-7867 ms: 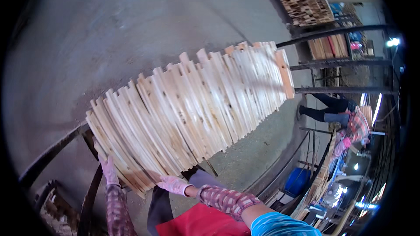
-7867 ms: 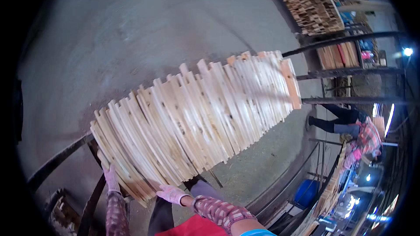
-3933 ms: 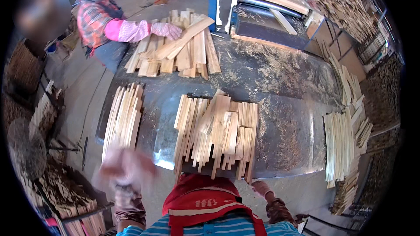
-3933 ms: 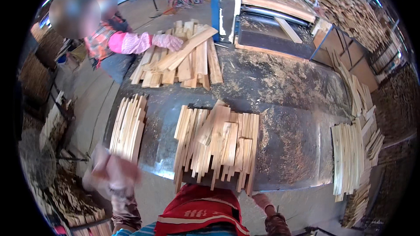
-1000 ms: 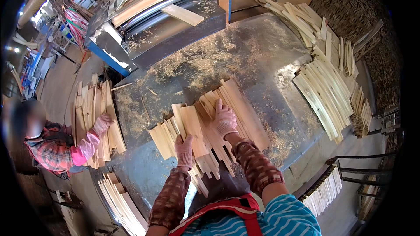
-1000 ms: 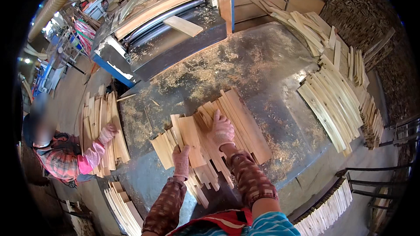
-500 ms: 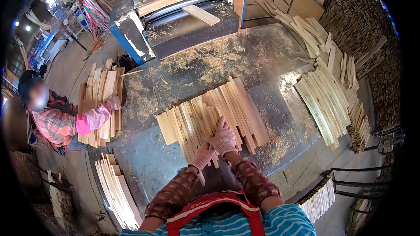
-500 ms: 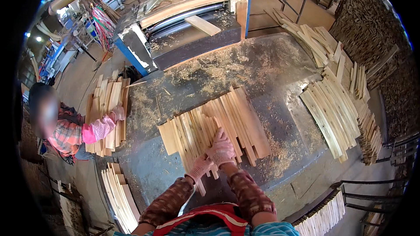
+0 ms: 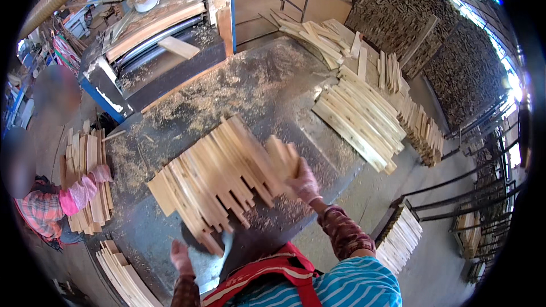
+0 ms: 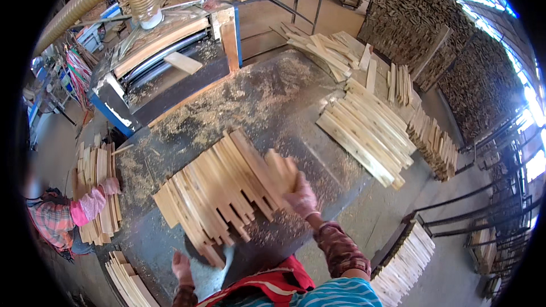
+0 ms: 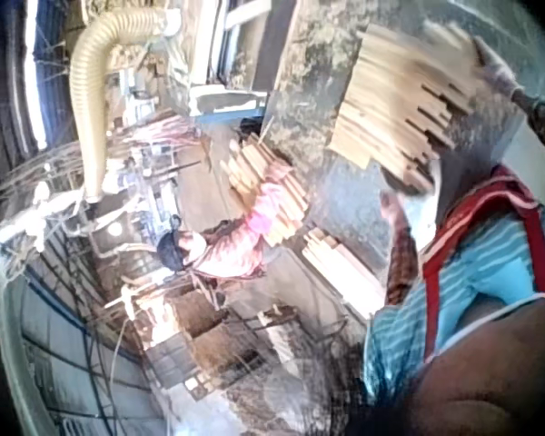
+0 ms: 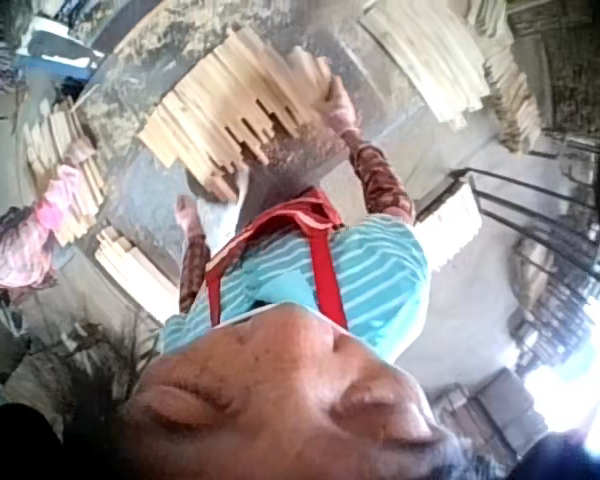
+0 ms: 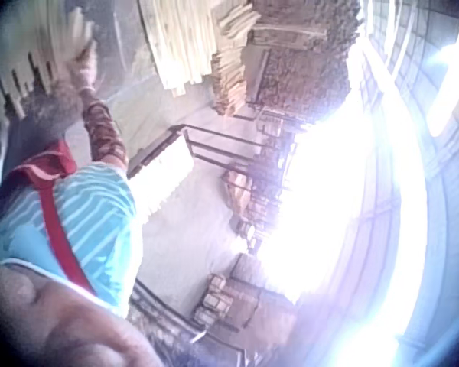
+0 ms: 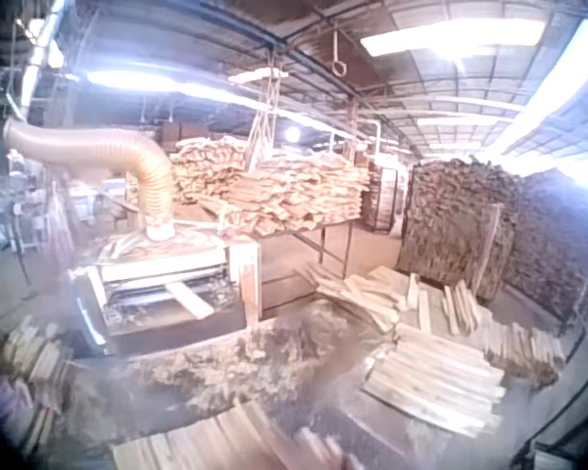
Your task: The person picks up thin wooden planks from a workbench and stacks them into neat piles. They repeatedly gather planks, align them, and place them onto a growing stack on the bench and later onto a metal rack.
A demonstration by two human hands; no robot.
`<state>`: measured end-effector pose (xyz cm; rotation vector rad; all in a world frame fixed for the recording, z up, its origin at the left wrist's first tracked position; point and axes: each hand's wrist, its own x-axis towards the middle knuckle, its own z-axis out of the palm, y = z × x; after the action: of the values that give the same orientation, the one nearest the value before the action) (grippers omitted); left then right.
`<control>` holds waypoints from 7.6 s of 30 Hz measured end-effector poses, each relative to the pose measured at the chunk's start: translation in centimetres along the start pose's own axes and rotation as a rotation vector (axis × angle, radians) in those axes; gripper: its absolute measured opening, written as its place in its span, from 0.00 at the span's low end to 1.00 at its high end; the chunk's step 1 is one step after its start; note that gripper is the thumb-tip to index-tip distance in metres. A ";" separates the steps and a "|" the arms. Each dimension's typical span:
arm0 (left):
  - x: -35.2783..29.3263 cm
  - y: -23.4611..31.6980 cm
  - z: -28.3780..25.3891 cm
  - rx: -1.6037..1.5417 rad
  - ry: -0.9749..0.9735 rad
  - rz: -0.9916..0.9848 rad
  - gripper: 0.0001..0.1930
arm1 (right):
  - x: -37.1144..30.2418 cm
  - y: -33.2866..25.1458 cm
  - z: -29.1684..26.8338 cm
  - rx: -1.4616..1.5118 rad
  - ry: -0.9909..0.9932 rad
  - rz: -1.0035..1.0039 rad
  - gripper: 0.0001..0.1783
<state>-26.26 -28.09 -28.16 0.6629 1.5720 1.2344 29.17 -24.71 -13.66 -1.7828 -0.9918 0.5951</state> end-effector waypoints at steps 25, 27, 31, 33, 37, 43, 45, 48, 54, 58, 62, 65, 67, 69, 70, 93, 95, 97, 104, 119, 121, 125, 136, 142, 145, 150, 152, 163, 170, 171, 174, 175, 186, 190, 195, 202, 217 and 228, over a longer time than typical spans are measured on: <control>-9.7 2.0 9.2 0.708 0.399 -0.586 0.20 | 19.6 8.1 -18.9 -1.164 -0.230 0.293 0.57; -9.6 0.9 8.7 0.611 0.306 -0.464 0.21 | 20.5 8.3 -17.7 -1.164 -0.218 0.236 0.55; -8.4 -0.5 7.9 0.634 0.290 -0.470 0.24 | 22.3 8.6 -11.9 -1.006 -0.205 -0.046 0.50; -8.2 -0.5 8.0 0.717 0.320 -0.527 0.25 | 21.9 5.8 -7.3 -0.717 -0.297 -0.015 0.44; -5.6 -2.3 8.3 0.876 0.289 -0.571 0.28 | 15.3 8.3 3.1 -0.774 -0.460 -0.437 0.43; -6.6 -3.1 8.0 0.798 0.228 -0.555 0.32 | 9.7 3.1 10.1 -0.940 -0.626 -0.254 0.58; -6.7 3.8 13.9 0.942 0.242 -0.543 0.30 | 10.1 2.7 9.2 -0.954 -0.564 -0.041 0.55; -7.0 0.8 9.1 0.893 0.161 -0.588 0.31 | 9.6 1.3 10.2 -0.879 -0.624 0.146 0.56; -6.8 0.8 7.7 0.904 -0.086 -0.497 0.29 | 8.5 1.1 7.6 -0.583 -0.656 0.196 0.24; -7.4 3.0 6.5 0.473 -0.295 -0.507 0.30 | 5.4 1.7 4.6 -0.182 -0.365 0.247 0.16; -8.9 3.8 3.1 0.610 -0.220 -0.319 0.31 | 0.8 -4.0 5.2 -0.051 -0.170 0.153 0.08; -9.4 3.3 1.9 0.274 -0.129 -0.106 0.30 | -4.4 -6.0 9.0 0.063 -0.270 -0.017 0.03; -9.2 6.7 2.4 -0.041 -0.301 -0.109 0.29 | -9.3 -7.2 13.7 0.138 -0.325 -0.092 0.02; -8.9 12.5 3.4 -0.262 -0.411 -0.123 0.28 | -15.2 -6.7 20.0 0.150 -0.488 -0.177 0.09; -8.9 15.3 3.2 -0.325 -0.401 -0.135 0.28 | -18.6 -9.5 23.0 0.014 -0.636 -0.255 0.12; 5.3 16.0 -8.5 -0.539 -0.435 -0.493 0.42 | -21.3 -17.4 34.8 -0.864 -0.902 -0.528 0.39; 5.6 15.9 -8.4 -0.557 -0.421 -0.502 0.43 | -21.3 -16.6 35.6 -0.800 -0.859 -0.465 0.39; 5.2 16.6 -7.3 -0.540 -0.442 -0.461 0.41 | -21.2 -17.6 35.7 -0.528 -0.856 -0.263 0.39; 0.4 14.0 -1.4 -0.026 -0.563 -0.371 0.20 | -20.6 -21.4 33.8 -0.053 -0.685 0.153 0.47; 2.3 9.3 7.7 0.124 -0.144 -0.399 0.50 | -3.4 -4.9 0.9 -0.469 -0.085 0.194 0.31; 4.0 6.8 7.1 0.148 -0.087 -0.345 0.48 | 0.4 -1.1 -1.9 -0.665 -0.106 0.196 0.29; 3.9 6.2 9.3 -0.021 0.052 -0.253 0.17 | 7.7 3.7 -7.9 -0.912 -0.200 0.240 0.24; 5.4 4.4 8.9 0.082 0.167 -0.266 0.06 | 19.6 8.5 -16.4 -1.138 -0.273 0.340 0.12; 5.0 4.3 9.2 0.211 0.135 -0.361 0.06 | 19.3 9.1 -15.8 -1.315 -0.162 0.021 0.24; 4.7 4.0 9.9 0.160 0.098 -0.275 0.05 | 18.8 7.1 -14.2 -1.399 -0.284 0.214 0.32; 6.9 -0.3 0.2 0.379 -0.084 -0.299 0.10 | 19.5 11.5 -12.3 -1.391 -0.176 -0.143 0.33; 5.2 3.1 10.1 -0.057 0.125 -0.293 0.20 | 18.6 11.9 -15.6 -1.496 -0.141 -0.127 0.30; -0.1 10.7 8.1 -0.003 0.186 -0.306 0.25 | 8.0 2.1 4.4 -0.374 -0.432 -0.191 0.26; -2.6 11.3 4.7 -0.165 0.106 -0.302 0.24 | -20.2 -16.3 26.5 -0.345 -1.057 -0.066 0.61; -3.7 13.5 4.2 -0.256 0.026 -0.291 0.22 | -23.1 -16.4 27.8 -0.527 -0.873 -0.287 0.58; -2.3 12.6 -2.1 -0.308 -0.078 -0.318 0.23 | -24.1 -11.8 31.8 0.116 -0.987 0.343 0.51; -2.3 13.3 -3.5 -0.305 -0.103 -0.414 0.24 | -23.8 -12.3 32.3 0.338 -1.001 0.632 0.50; -1.0 9.9 -9.3 -0.416 -0.299 -0.531 0.21 | -27.2 -12.9 34.9 0.355 -1.077 0.485 0.45; -0.3 10.6 -10.4 -0.523 -0.300 -0.587 0.22 | -23.6 -13.4 31.9 0.986 -1.067 0.898 0.45; 0.5 9.5 -10.7 -0.551 -0.365 -0.636 0.24 | -25.3 -14.6 35.5 0.443 -1.044 0.530 0.35; 1.3 13.5 -10.9 -0.585 -0.348 -0.562 0.26 | -24.3 -13.7 38.6 0.664 -1.009 0.880 0.22; 3.1 12.8 -13.2 -0.558 -0.219 -0.479 0.25 | -24.4 -13.5 41.9 -0.317 -1.025 0.229 0.42; 6.6 15.9 -16.8 -0.791 -0.084 -0.390 0.16 | -20.0 -9.6 35.0 0.522 -1.002 0.812 0.24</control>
<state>-46.48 -23.64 -15.87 -0.0989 0.9506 1.3586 -11.61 -21.58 -19.89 -1.3077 -0.5518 2.1723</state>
